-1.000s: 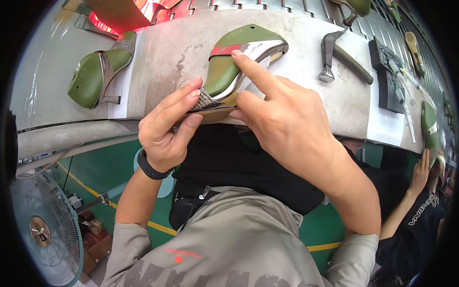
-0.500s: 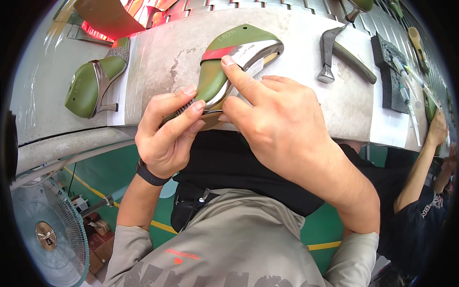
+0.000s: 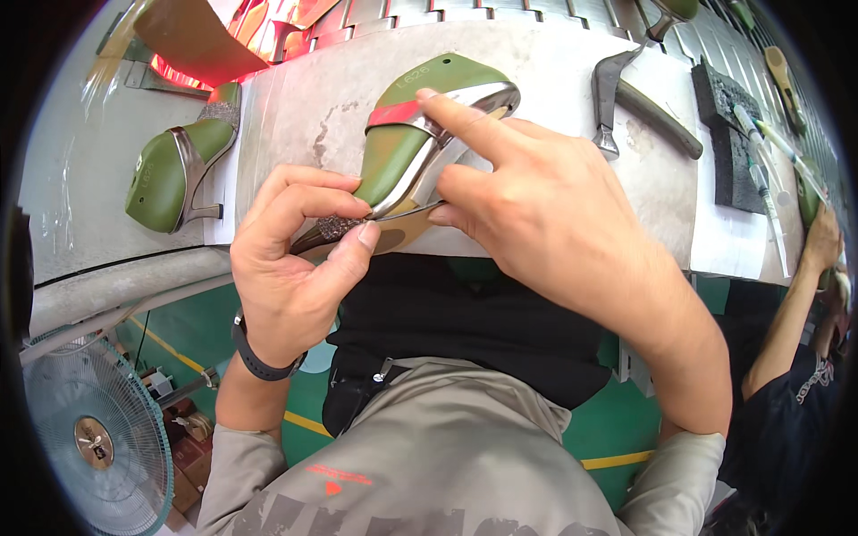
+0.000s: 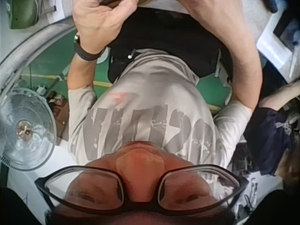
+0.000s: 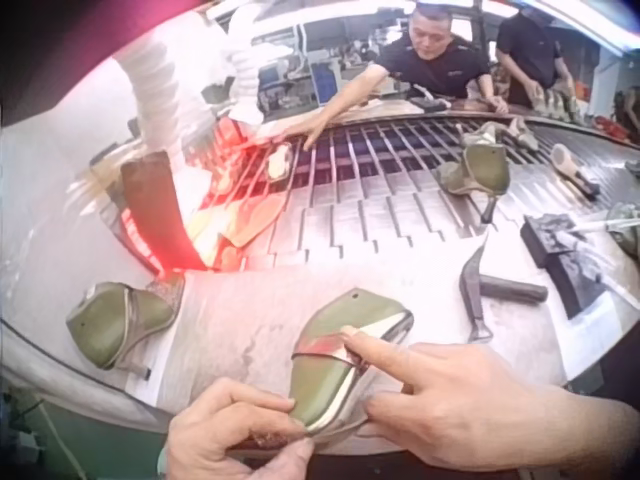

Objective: The person handles green high-heeled shoes on a production line, applying adhesive to the soles and attaching sole components by hand. They use a hammer to tap the heel and edges and use a syringe to apply adhesive between shoe layers.

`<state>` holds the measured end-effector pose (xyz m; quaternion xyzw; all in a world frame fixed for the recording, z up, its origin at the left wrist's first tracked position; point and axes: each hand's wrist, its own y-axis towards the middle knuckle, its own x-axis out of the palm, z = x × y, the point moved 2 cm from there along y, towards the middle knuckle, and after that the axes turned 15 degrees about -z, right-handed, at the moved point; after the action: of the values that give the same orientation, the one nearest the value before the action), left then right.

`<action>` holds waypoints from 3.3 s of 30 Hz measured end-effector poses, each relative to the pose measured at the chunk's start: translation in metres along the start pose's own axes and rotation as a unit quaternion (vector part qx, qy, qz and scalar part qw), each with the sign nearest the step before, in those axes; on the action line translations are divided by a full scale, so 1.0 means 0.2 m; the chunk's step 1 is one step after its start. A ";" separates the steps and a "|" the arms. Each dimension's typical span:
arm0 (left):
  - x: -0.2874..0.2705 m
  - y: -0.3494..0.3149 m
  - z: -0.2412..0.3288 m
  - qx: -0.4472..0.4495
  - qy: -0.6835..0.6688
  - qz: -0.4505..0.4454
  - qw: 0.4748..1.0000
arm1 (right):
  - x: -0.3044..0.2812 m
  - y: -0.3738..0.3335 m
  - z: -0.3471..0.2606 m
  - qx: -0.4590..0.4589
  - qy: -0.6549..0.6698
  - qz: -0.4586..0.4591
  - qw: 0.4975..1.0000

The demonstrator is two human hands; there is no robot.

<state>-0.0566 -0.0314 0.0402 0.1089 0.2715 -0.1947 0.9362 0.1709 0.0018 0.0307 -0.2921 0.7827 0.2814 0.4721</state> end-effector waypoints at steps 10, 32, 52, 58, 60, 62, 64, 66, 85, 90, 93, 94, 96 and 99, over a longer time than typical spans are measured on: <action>0.03 0.10 0.04 0.020 0.129 -0.001 0.991 | -0.02 0.04 0.01 -0.026 -0.043 -0.020 0.999; -0.10 0.59 -0.28 0.169 -0.115 -0.106 0.973 | -0.20 -0.05 -0.14 0.102 0.225 0.142 0.959; -0.10 0.24 -0.32 0.236 -0.226 0.026 0.945 | 0.03 0.23 -0.42 -0.084 -0.023 0.175 0.981; -0.14 0.24 -0.32 0.208 -0.160 -0.002 0.965 | 0.03 0.25 -0.41 -0.079 -0.019 0.165 0.983; -0.14 0.24 -0.30 0.202 -0.156 -0.006 0.967 | 0.03 0.25 -0.39 -0.098 -0.021 0.176 0.979; -0.12 0.26 -0.31 0.184 -0.190 -0.004 0.964 | 0.02 0.27 -0.36 -0.093 -0.025 0.175 0.980; -0.09 0.31 -0.33 0.158 -0.253 0.000 0.955 | 0.01 0.31 -0.33 -0.069 -0.019 0.180 0.981; -0.09 0.37 -0.33 0.137 -0.263 -0.004 0.955 | -0.03 0.32 -0.29 -0.036 -0.015 0.167 0.985; -0.04 0.51 -0.39 0.119 -0.248 0.008 0.961 | -0.02 0.28 -0.12 0.163 0.085 0.123 0.975; -0.02 0.52 -0.37 0.096 -0.254 0.040 0.962 | -0.01 0.24 -0.06 0.262 0.414 -0.101 0.866; -0.03 0.52 -0.37 0.078 -0.237 0.059 0.967 | 0.00 0.27 -0.06 0.252 0.386 -0.091 0.883; -0.02 0.53 -0.37 0.077 -0.239 0.061 0.966 | -0.01 0.27 -0.06 0.260 0.372 -0.097 0.886; -0.01 0.54 -0.36 0.099 -0.235 0.099 0.962 | -0.01 0.27 -0.06 0.268 0.357 -0.105 0.889; -0.01 0.54 -0.36 0.069 -0.218 0.091 0.969 | 0.00 0.28 -0.08 0.282 0.340 -0.094 0.892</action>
<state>-0.0455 0.0881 -0.0072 0.1525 0.0357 -0.1461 0.9768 0.1210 0.0287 0.0458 -0.2971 0.9108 -0.1131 0.2634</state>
